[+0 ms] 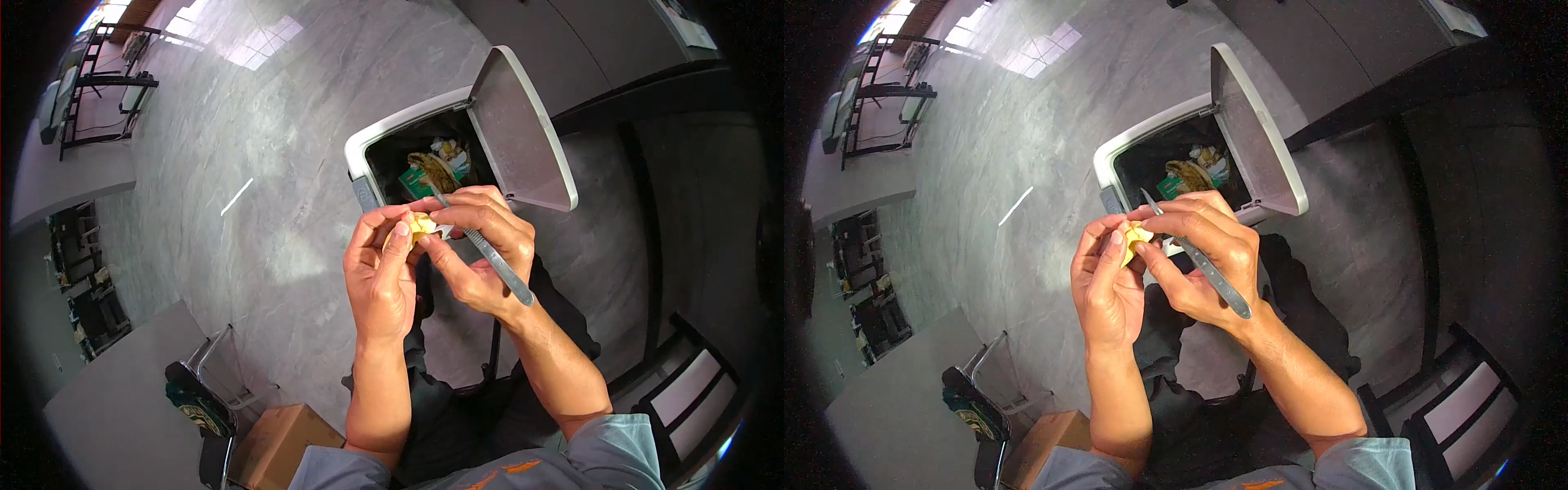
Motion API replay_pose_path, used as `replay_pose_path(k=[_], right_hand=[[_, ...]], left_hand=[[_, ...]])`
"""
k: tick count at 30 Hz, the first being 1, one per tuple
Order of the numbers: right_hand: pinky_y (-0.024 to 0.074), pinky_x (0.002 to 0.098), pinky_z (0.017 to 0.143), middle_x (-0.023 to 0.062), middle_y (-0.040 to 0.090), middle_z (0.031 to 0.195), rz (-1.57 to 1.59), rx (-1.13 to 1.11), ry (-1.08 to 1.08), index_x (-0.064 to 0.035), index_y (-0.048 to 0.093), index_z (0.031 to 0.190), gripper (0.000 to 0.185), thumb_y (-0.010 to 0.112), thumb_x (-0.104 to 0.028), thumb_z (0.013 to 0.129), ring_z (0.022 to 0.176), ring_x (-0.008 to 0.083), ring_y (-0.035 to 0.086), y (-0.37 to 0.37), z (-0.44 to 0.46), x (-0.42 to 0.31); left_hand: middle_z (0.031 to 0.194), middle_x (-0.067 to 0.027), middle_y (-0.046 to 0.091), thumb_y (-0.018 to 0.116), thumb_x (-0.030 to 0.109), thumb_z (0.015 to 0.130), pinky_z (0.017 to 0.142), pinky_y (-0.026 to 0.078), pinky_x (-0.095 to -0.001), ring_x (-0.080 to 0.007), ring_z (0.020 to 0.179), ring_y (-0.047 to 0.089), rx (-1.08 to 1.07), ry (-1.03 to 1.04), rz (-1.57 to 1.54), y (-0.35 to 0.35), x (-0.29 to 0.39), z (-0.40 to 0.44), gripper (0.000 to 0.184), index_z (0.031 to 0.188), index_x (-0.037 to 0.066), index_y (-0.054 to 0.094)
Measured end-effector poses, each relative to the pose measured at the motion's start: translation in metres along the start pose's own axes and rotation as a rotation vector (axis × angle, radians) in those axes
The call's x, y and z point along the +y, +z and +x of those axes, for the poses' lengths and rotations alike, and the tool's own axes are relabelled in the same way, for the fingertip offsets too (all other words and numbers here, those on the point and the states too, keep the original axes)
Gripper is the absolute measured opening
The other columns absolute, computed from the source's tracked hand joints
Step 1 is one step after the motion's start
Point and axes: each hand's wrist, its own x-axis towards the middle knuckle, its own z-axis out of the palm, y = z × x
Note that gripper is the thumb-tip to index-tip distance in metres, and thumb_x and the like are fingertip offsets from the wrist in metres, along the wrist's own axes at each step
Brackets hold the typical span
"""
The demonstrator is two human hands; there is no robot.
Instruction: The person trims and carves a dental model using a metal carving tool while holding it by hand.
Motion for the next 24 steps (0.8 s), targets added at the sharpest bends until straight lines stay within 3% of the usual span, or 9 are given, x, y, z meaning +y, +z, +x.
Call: replay_pose_path(k=[9, 24], right_hand=[[0.0554, 0.036, 0.081, 0.0076, 0.078, 0.092, 0.052, -0.05, 0.05, -0.0042, 0.077, 0.091, 0.022, 0.087, -0.003, 0.071, 0.088, 0.0243, 0.07, -0.0049, -0.0009, 0.0067], [0.058, 0.0322, 0.072, 0.0127, 0.075, 0.092, 0.175, -0.024, 0.123, -0.0015, 0.073, 0.088, 0.02, 0.088, -0.006, 0.076, 0.082, 0.0207, 0.073, -0.0023, -0.0005, 0.0037]], left_hand=[[0.12, -0.0223, 0.066, 0.059, 0.011, 0.102, 0.093, 0.055, -0.0375, -0.0232, 0.106, 0.066, 0.008, -0.053, -0.044, -0.0051, -0.0048, -0.0004, 0.019, 0.117, 0.0, 0.061], [0.122, -0.0239, 0.066, 0.057, 0.009, 0.101, 0.085, 0.06, -0.0431, -0.0331, 0.1, 0.071, -0.045, -0.101, -0.031, -0.0026, 0.0022, -0.0008, 0.018, 0.117, 0.0, 0.058]])
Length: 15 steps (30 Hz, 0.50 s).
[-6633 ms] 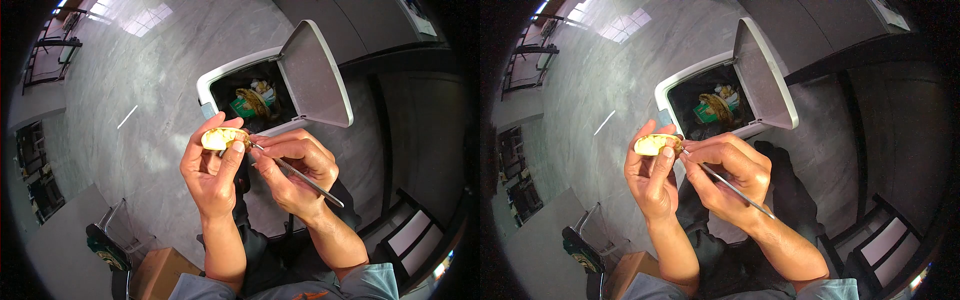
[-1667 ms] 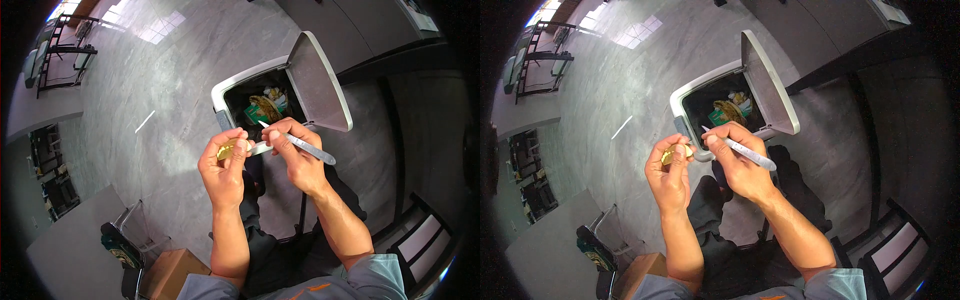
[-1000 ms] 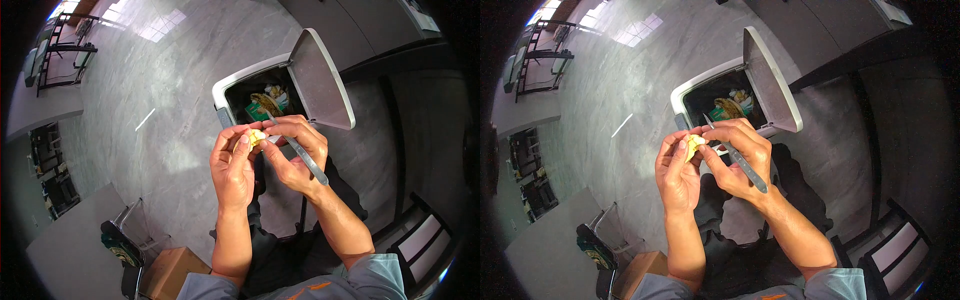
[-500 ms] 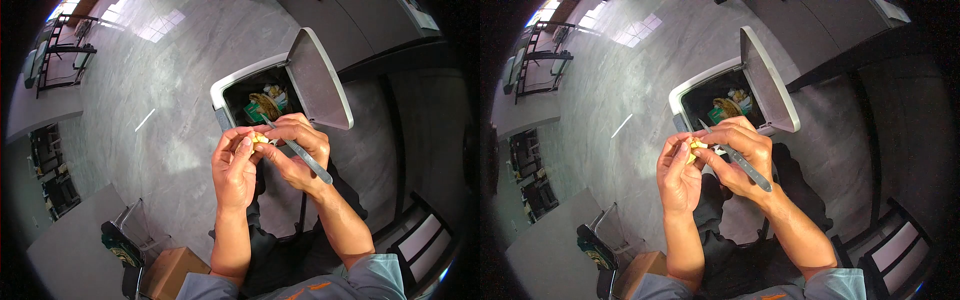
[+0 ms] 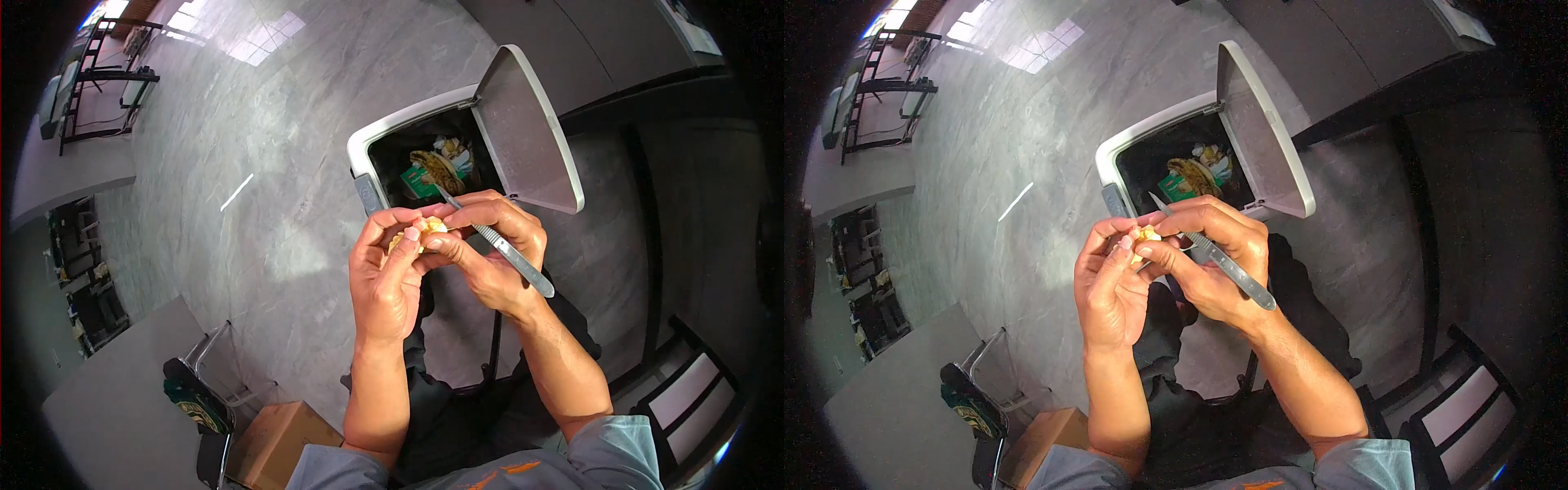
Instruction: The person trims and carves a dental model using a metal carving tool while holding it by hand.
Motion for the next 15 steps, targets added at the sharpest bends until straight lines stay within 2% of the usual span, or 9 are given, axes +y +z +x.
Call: replay_pose_path(k=[6, 11, 15], right_hand=[[0.0577, 0.0322, 0.071, 0.0128, 0.075, 0.091, -0.001, 0.002, -0.056, -0.0029, 0.072, 0.088, 0.02, 0.088, -0.006, 0.076, 0.082, 0.0201, 0.073, -0.0016, 0.0001, 0.0037], [0.0572, 0.0314, 0.072, 0.013, 0.075, 0.093, 0.137, 0.006, 0.04, -0.0023, 0.073, 0.089, 0.018, 0.087, -0.004, 0.078, 0.083, 0.0193, 0.073, 0.0008, -0.0037, 0.0056], [0.057, 0.0313, 0.075, 0.0134, 0.075, 0.095, 0.225, 0.017, 0.128, -0.0018, 0.073, 0.091, 0.016, 0.085, -0.002, 0.08, 0.086, 0.0197, 0.073, 0.002, -0.0064, 0.0057]], left_hand=[[0.121, -0.0249, 0.066, 0.057, 0.005, 0.1, 0.089, 0.06, -0.0436, -0.0338, 0.1, 0.071, -0.048, 0.095, 0.059, 0.0, -0.0022, 0.0007, 0.018, 0.116, -0.003, 0.057], [0.123, -0.0263, 0.064, 0.057, 0.0, 0.097, 0.094, 0.059, -0.0436, -0.0328, 0.109, 0.068, -0.041, 0.149, 0.077, 0.0014, 0.0004, -0.0003, 0.017, 0.114, -0.005, 0.058], [0.124, -0.0244, 0.065, 0.06, -0.003, 0.097, 0.093, 0.058, -0.0358, -0.0252, 0.112, 0.067, -0.061, 0.18, 0.064, -0.002, -0.0015, 0.0002, 0.014, 0.111, -0.004, 0.06]])
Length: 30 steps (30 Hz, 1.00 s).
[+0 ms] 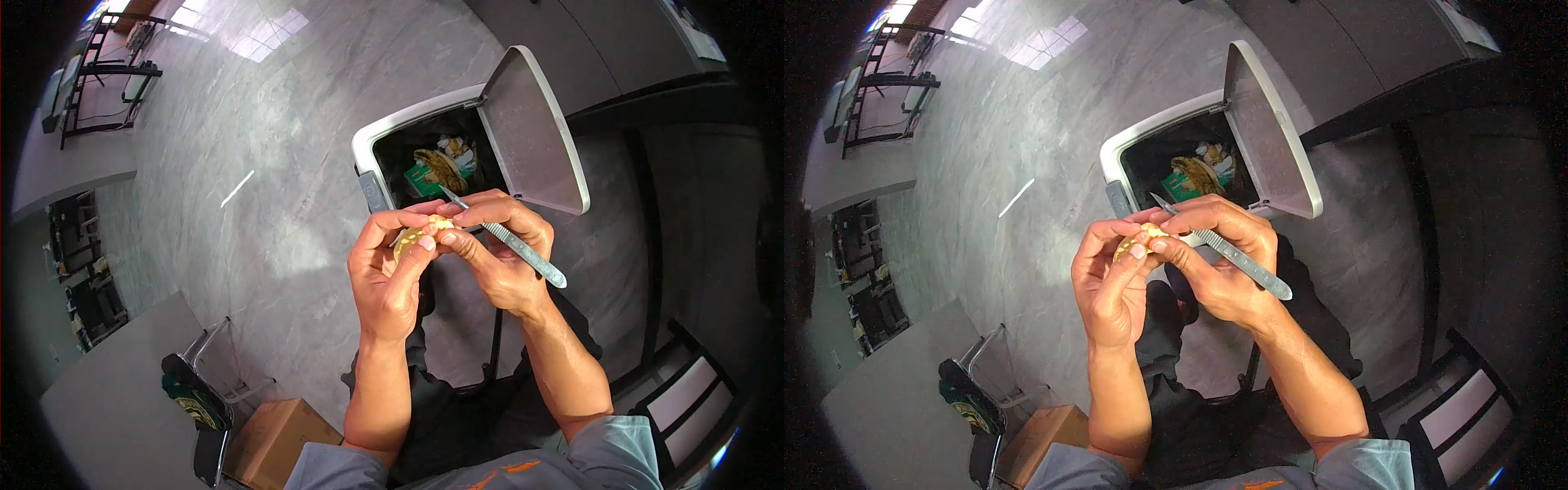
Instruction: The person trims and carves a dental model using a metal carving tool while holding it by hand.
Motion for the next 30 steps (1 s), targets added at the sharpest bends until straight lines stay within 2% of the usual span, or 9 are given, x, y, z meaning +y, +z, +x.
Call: replay_pose_path(k=[6, 17, 20, 24, 26, 29, 30], right_hand=[[0.0569, 0.0316, 0.077, 0.0141, 0.075, 0.096, -0.022, -0.028, -0.076, -0.0014, 0.074, 0.092, 0.015, 0.083, 0.0, 0.081, 0.088, 0.0204, 0.073, -0.0005, 0.0028, -0.0003], [0.0567, 0.0315, 0.074, 0.0131, 0.074, 0.092, -0.003, 0.032, 0.018, -0.0007, 0.073, 0.089, 0.013, 0.081, 0.004, 0.08, 0.084, 0.0199, 0.072, 0.0007, -0.0008, -0.0016], [0.0571, 0.0316, 0.075, 0.0133, 0.075, 0.092, -0.001, 0.034, 0.015, -0.0008, 0.073, 0.089, 0.012, 0.08, 0.005, 0.08, 0.085, 0.0202, 0.072, 0.0015, -0.0014, -0.0032], [0.0576, 0.0318, 0.078, 0.0137, 0.075, 0.094, -0.059, 0.002, -0.066, -0.001, 0.073, 0.089, 0.013, 0.079, 0.006, 0.081, 0.088, 0.0206, 0.073, 0.0001, 0.0007, -0.003], [0.0577, 0.0321, 0.079, 0.0138, 0.075, 0.096, -0.029, 0.013, -0.04, -0.0008, 0.073, 0.09, 0.013, 0.079, 0.007, 0.081, 0.089, 0.0204, 0.073, 0.0005, -0.0003, -0.002], [0.0578, 0.0329, 0.083, 0.0141, 0.075, 0.098, 0.048, 0.009, 0.007, 0.0003, 0.072, 0.094, 0.013, 0.077, 0.007, 0.084, 0.094, 0.0211, 0.073, -0.0004, -0.0011, -0.002], [0.0578, 0.0332, 0.084, 0.0142, 0.075, 0.1, 0.08, 0.005, 0.024, 0.0007, 0.072, 0.097, 0.013, 0.076, 0.006, 0.086, 0.096, 0.0215, 0.073, -0.0006, -0.0016, -0.0023]], left_hand=[[0.124, -0.0236, 0.065, 0.062, -0.004, 0.095, 0.094, 0.056, -0.0325, -0.0223, 0.11, 0.067, 0.027, 0.009, 0.044, -0.0022, -0.0023, -0.0007, 0.014, 0.109, -0.004, 0.062], [0.121, -0.0229, 0.066, 0.062, -0.005, 0.095, 0.093, 0.058, -0.0344, -0.0238, 0.11, 0.068, 0.001, 0.018, 0.111, -0.001, -0.0015, 0.0007, 0.013, 0.107, -0.005, 0.063], [0.122, -0.0268, 0.064, 0.061, -0.004, 0.095, 0.093, 0.061, -0.0432, -0.0291, 0.111, 0.068, -0.008, 0.033, 0.191, -0.0033, -0.0039, 0.0001, 0.017, 0.111, -0.006, 0.058], [0.119, -0.0245, 0.066, 0.063, -0.005, 0.094, 0.093, 0.061, -0.0401, -0.0263, 0.11, 0.068, 0.012, 0.121, 0.281, -0.001, -0.0044, -0.0004, 0.024, 0.117, -0.006, 0.057], [0.118, -0.0235, 0.067, 0.064, -0.005, 0.094, 0.093, 0.06, -0.0391, -0.0254, 0.109, 0.068, -0.011, 0.172, 0.36, -0.0035, -0.0054, 0.0004, 0.027, 0.12, -0.006, 0.057], [0.119, -0.0196, 0.069, 0.066, -0.005, 0.094, 0.093, 0.056, -0.0304, -0.0203, 0.108, 0.068, 0.003, 0.197, 0.338, -0.0019, -0.006, 0.0001, 0.028, 0.12, -0.006, 0.059], [0.119, -0.0199, 0.069, 0.066, -0.005, 0.094, 0.093, 0.057, -0.0314, -0.0208, 0.108, 0.068, 0.011, 0.192, 0.312, -0.0004, -0.0056, 0.0001, 0.028, 0.12, -0.006, 0.059]])
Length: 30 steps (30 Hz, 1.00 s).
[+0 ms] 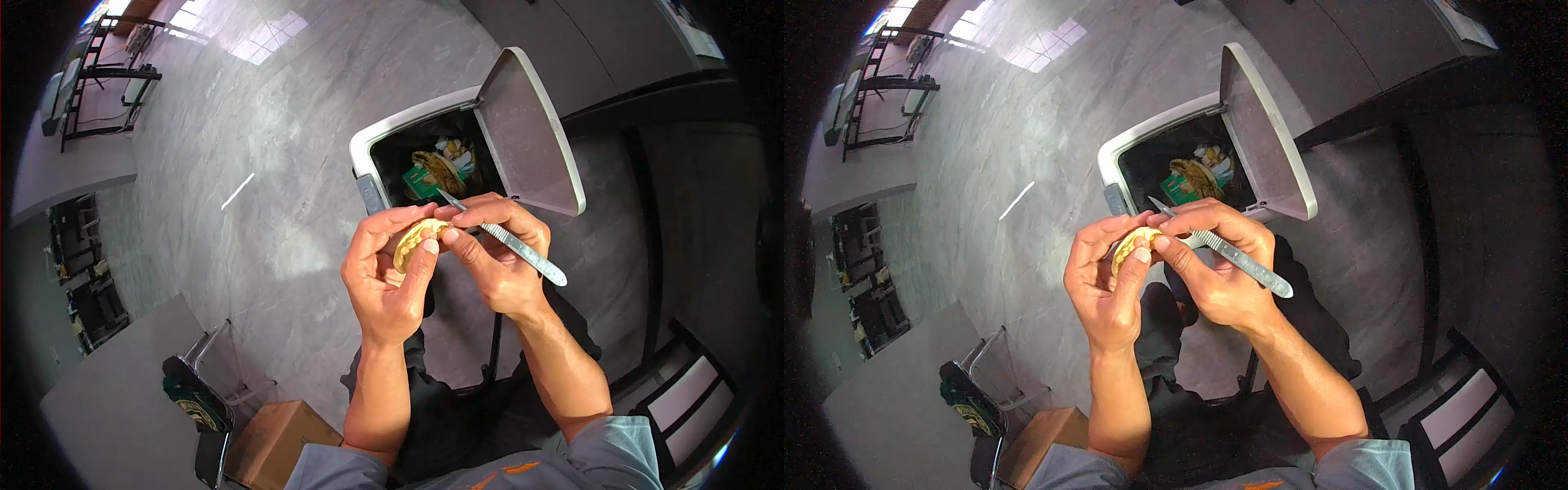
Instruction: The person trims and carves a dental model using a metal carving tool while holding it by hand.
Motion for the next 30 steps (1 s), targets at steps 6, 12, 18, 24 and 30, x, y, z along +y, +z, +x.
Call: replay_pose_path(k=[6, 12, 18, 24, 30], right_hand=[[0.0543, 0.0393, 0.097, 0.0217, 0.07, 0.122, 0.4, -0.017, 0.261, 0.0033, 0.066, 0.115, 0.028, 0.055, -0.02, 0.106, 0.111, 0.0277, 0.07, -0.004, 0.002, -0.006], [0.0508, 0.0378, 0.095, 0.0228, 0.069, 0.123, 0.501, 0.01, 0.329, 0.0033, 0.062, 0.122, 0.046, 0.044, -0.038, 0.11, 0.112, 0.0284, 0.069, -0.006, 0.003, -0.014], [0.0504, 0.038, 0.095, 0.0206, 0.069, 0.123, 0.371, 0.027, 0.298, 0.001, 0.062, 0.118, 0.044, 0.044, -0.038, 0.11, 0.112, 0.0276, 0.069, -0.007, 0.002, -0.013], [0.0521, 0.0394, 0.096, 0.0176, 0.069, 0.117, 0.304, 0.035, 0.328, 0.0006, 0.061, 0.115, 0.037, 0.044, -0.032, 0.111, 0.107, 0.0264, 0.069, 0.003, -0.003, -0.004], [0.0563, 0.0409, 0.099, 0.0208, 0.068, 0.115, 0.439, 0.16, 0.384, 0.0059, 0.059, 0.115, 0.036, 0.045, -0.027, 0.111, 0.109, 0.0301, 0.07, 0.033, -0.015, -0.005]], left_hand=[[0.118, -0.0216, 0.068, 0.064, -0.005, 0.095, 0.089, 0.063, -0.0384, -0.0247, 0.102, 0.071, 0.087, -0.106, -0.126, 0.002, 0.006, 0.003, 0.025, 0.12, -0.007, 0.058], [0.116, -0.0218, 0.068, 0.061, -0.002, 0.096, 0.09, 0.062, -0.0392, -0.0293, 0.101, 0.072, 0.188, -0.13, -0.113, -0.002, 0.013, 0.008, 0.022, 0.119, -0.005, 0.061], [0.118, -0.02, 0.068, 0.06, -0.002, 0.097, 0.093, 0.06, -0.0387, -0.0294, 0.103, 0.071, 0.181, -0.105, -0.219, -0.004, 0.016, 0.009, 0.021, 0.117, -0.004, 0.062], [0.117, -0.0198, 0.067, 0.063, -0.004, 0.096, 0.098, 0.058, -0.0403, -0.0291, 0.107, 0.07, 0.098, -0.005, -0.331, 0.011, 0.008, 0.012, 0.017, 0.113, -0.005, 0.061], [0.12, -0.0191, 0.065, 0.061, -0.005, 0.097, 0.101, 0.059, -0.042, -0.0301, 0.112, 0.068, 0.231, -0.02, -0.44, 0.02, -0.003, 0.026, 0.017, 0.113, -0.003, 0.062]])
